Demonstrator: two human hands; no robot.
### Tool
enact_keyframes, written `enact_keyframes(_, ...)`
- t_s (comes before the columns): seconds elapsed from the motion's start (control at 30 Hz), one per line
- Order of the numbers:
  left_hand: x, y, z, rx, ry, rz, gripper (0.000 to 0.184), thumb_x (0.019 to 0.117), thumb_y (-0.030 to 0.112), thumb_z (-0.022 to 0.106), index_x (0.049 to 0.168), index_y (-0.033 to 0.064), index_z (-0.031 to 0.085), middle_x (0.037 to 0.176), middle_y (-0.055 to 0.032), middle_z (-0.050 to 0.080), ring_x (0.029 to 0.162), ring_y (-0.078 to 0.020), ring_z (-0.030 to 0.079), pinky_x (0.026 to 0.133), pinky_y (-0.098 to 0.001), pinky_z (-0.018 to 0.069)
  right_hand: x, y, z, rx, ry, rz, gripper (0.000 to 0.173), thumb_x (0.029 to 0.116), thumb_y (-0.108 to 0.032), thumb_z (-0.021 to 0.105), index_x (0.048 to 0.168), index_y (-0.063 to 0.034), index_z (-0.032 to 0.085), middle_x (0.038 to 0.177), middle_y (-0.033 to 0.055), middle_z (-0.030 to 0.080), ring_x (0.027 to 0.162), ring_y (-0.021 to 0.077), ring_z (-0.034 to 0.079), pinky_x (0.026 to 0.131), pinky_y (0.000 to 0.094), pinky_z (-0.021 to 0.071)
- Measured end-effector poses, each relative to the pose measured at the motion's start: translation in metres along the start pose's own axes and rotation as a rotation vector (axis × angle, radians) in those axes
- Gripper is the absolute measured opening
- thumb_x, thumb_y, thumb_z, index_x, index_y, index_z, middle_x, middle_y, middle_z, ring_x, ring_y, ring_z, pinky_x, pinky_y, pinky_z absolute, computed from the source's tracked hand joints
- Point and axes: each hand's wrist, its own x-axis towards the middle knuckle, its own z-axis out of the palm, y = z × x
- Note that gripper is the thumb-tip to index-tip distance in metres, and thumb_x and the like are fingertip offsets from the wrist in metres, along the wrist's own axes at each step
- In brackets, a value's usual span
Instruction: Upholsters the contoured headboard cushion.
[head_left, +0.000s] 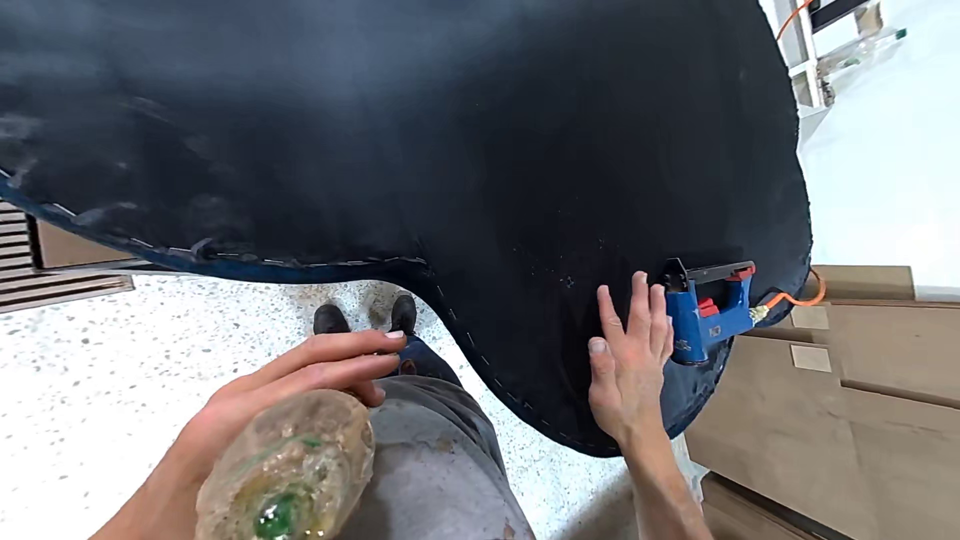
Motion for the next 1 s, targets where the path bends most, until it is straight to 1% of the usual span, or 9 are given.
enact_keyframes(0.13, 0.000, 0.000, -0.001, -0.001, 0.007, -0.029, 0.067, 0.0726, 0.041, 0.086, 0.132, 0.0154, 0.067, 0.137, -0.0098, 0.063, 0.110, -0.0293, 0.070, 0.091, -0.0440, 0.0649, 0.013, -0.013, 0.002, 0.035, -0.015, -0.014, 0.075, 0.1032, -0.065, 0.007, 0.159, -0.0285, 0.042, 0.172, 0.0077, 0.019, 0.159, 0.0338, 0.013, 0.122, 0.0678, 0.0150)
enact_keyframes(0.2, 0.002, 0.003, -0.002, -0.006, -0.015, -0.032, 0.068, 0.0724, 0.040, 0.085, 0.133, 0.0157, 0.067, 0.138, -0.0098, 0.062, 0.110, -0.0280, 0.070, 0.091, -0.0433, 0.0646, 0.034, 0.001, -0.011, 0.036, 0.075, 0.010, 0.063, 0.1059, -0.052, 0.021, 0.147, -0.0224, 0.059, 0.157, 0.0136, 0.047, 0.140, 0.0366, 0.045, 0.105, 0.0639, 0.0373)
enact_keyframes(0.27, 0.004, 0.004, -0.002, 0.007, -0.016, -0.023, 0.067, 0.0732, 0.041, 0.085, 0.132, 0.0150, 0.067, 0.137, -0.0102, 0.063, 0.110, -0.0287, 0.070, 0.091, -0.0439, 0.0645, 0.062, 0.025, -0.019, 0.023, 0.111, 0.042, 0.047, 0.1041, -0.036, 0.040, 0.136, -0.0173, 0.069, 0.129, 0.0155, 0.064, 0.115, 0.0359, 0.058, 0.090, 0.0590, 0.0452)
enact_keyframes(0.47, 0.004, 0.002, 0.002, 0.052, -0.005, -0.007, 0.068, 0.0746, 0.042, 0.084, 0.133, 0.0125, 0.067, 0.136, -0.0087, 0.064, 0.112, -0.0277, 0.070, 0.092, -0.0432, 0.0648, 0.106, 0.052, -0.009, -0.052, 0.001, -0.107, 0.053, 0.0957, -0.022, 0.042, 0.144, -0.0307, 0.063, 0.130, 0.0111, 0.061, 0.121, 0.0339, 0.051, 0.090, 0.0532, 0.0416)
enact_keyframes(0.67, -0.007, -0.004, 0.006, 0.038, 0.048, -0.009, 0.066, 0.0742, 0.043, 0.085, 0.131, 0.0146, 0.067, 0.135, -0.0086, 0.065, 0.112, -0.0279, 0.070, 0.093, -0.0428, 0.0641, 0.067, 0.028, -0.024, 0.279, -0.067, -0.163, 0.044, 0.0923, -0.015, 0.047, 0.123, -0.0225, 0.077, 0.110, 0.0029, 0.061, 0.110, 0.0215, 0.053, 0.093, 0.0422, 0.0440)
enact_keyframes(0.77, -0.008, -0.004, 0.005, 0.026, 0.053, -0.027, 0.065, 0.0732, 0.042, 0.086, 0.129, 0.0146, 0.068, 0.134, -0.0083, 0.065, 0.110, -0.0274, 0.070, 0.092, -0.0426, 0.0645, 0.072, 0.039, -0.021, 0.313, -0.038, -0.176, 0.045, 0.0971, -0.025, 0.045, 0.134, -0.0182, 0.070, 0.136, 0.0090, 0.059, 0.129, 0.0276, 0.050, 0.107, 0.0502, 0.0404)
enact_keyframes(0.87, -0.008, -0.003, 0.005, 0.026, 0.049, -0.035, 0.064, 0.0734, 0.042, 0.085, 0.129, 0.0150, 0.069, 0.135, -0.0092, 0.065, 0.109, -0.0281, 0.070, 0.092, -0.0433, 0.0643, 0.091, 0.055, -0.010, 0.037, -0.089, -0.152, 0.064, 0.1023, -0.045, 0.028, 0.160, -0.0182, 0.041, 0.169, 0.0134, 0.026, 0.154, 0.0389, 0.023, 0.117, 0.0665, 0.0241)
enact_keyframes(0.93, -0.003, -0.003, 0.003, 0.051, 0.034, -0.016, 0.063, 0.0740, 0.043, 0.084, 0.130, 0.0163, 0.068, 0.134, -0.0084, 0.065, 0.111, -0.0271, 0.070, 0.092, -0.0424, 0.0643, 0.088, 0.050, -0.006, -0.039, -0.140, -0.205, 0.068, 0.1031, -0.050, 0.019, 0.164, -0.0218, 0.031, 0.174, 0.0093, 0.013, 0.159, 0.0375, 0.008, 0.120, 0.0706, 0.0150)
enact_keyframes(1.0, 0.000, -0.003, 0.003, 0.061, 0.035, -0.003, 0.063, 0.0743, 0.042, 0.083, 0.129, 0.0145, 0.068, 0.133, -0.0084, 0.066, 0.111, -0.0272, 0.070, 0.093, -0.0426, 0.0642, 0.075, 0.038, -0.009, -0.025, -0.168, -0.314, 0.068, 0.1038, -0.053, 0.015, 0.163, -0.0259, 0.034, 0.174, 0.0065, 0.014, 0.160, 0.0357, 0.006, 0.121, 0.0708, 0.0124)
